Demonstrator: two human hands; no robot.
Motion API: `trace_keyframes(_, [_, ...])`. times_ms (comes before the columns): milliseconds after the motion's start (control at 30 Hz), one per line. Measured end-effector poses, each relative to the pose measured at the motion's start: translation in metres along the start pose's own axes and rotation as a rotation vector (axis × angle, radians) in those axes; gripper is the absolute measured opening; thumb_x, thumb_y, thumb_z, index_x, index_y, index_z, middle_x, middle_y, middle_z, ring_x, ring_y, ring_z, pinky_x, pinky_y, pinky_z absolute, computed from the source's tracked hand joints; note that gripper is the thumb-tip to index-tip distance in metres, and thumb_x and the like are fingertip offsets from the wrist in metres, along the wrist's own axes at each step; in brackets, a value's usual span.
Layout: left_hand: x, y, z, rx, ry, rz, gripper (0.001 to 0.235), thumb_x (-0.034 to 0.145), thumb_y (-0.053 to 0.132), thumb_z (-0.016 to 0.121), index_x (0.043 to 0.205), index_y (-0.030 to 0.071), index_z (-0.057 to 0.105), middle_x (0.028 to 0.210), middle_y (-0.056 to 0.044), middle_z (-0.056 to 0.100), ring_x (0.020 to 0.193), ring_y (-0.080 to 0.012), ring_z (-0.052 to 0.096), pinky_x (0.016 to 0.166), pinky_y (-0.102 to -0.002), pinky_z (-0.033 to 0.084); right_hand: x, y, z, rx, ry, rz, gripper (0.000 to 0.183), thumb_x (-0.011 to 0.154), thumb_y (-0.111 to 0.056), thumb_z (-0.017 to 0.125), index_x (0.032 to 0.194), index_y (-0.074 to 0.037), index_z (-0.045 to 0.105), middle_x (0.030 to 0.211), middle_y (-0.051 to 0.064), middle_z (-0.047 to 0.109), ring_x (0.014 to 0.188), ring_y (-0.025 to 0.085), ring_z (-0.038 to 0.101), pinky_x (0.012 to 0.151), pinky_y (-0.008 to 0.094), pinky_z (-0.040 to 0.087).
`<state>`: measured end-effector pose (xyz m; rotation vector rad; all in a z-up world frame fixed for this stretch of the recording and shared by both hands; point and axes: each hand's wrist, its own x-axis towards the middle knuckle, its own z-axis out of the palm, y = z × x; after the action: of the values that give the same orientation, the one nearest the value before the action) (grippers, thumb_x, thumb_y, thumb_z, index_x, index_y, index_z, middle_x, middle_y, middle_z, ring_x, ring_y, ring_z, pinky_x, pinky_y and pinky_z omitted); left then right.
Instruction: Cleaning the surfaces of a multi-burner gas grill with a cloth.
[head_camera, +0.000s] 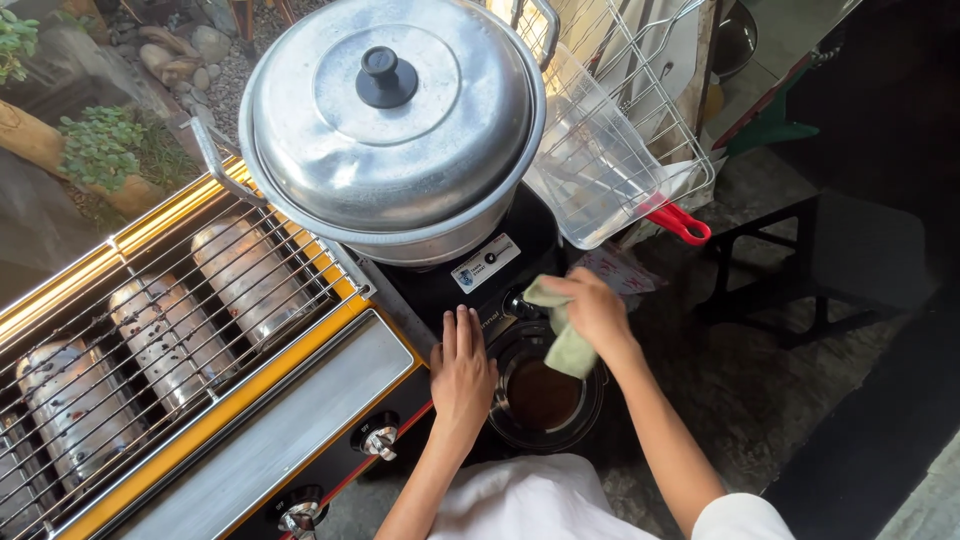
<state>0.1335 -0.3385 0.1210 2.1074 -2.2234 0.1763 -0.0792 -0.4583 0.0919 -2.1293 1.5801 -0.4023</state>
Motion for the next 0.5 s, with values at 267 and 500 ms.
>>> trace_keyframes(267, [0.001,0.000,-0.002,-0.002,-0.001,0.012,0.085,0.081,0.036,0.073,0.149,-0.004,0.041,0.154,-0.018,0.040,0.142,-0.0319,0.040,0.095,-0.039,0.049,0.087,-0.012,-0.037,0.159,0.431,-0.032,0.064,0.082,0.009,0.060,0.140,-0.018,0.064,0.123,0.015,0.059,0.113,0.033,0.060,0.094,0.043,0.051])
trace_keyframes(500, [0.000,0.000,-0.003,0.016,-0.010,0.015,0.084,0.081,0.036,0.073,0.149,-0.004,0.042,0.155,-0.019,0.040,0.142,-0.0316,0.042,0.095,-0.038,0.050,0.095,-0.006,0.026,-0.128,0.296,-0.059,0.061,0.083,-0.001,0.066,0.139,-0.025,0.064,0.136,0.014,0.051,0.121,0.035,0.051,0.098,0.049,0.047])
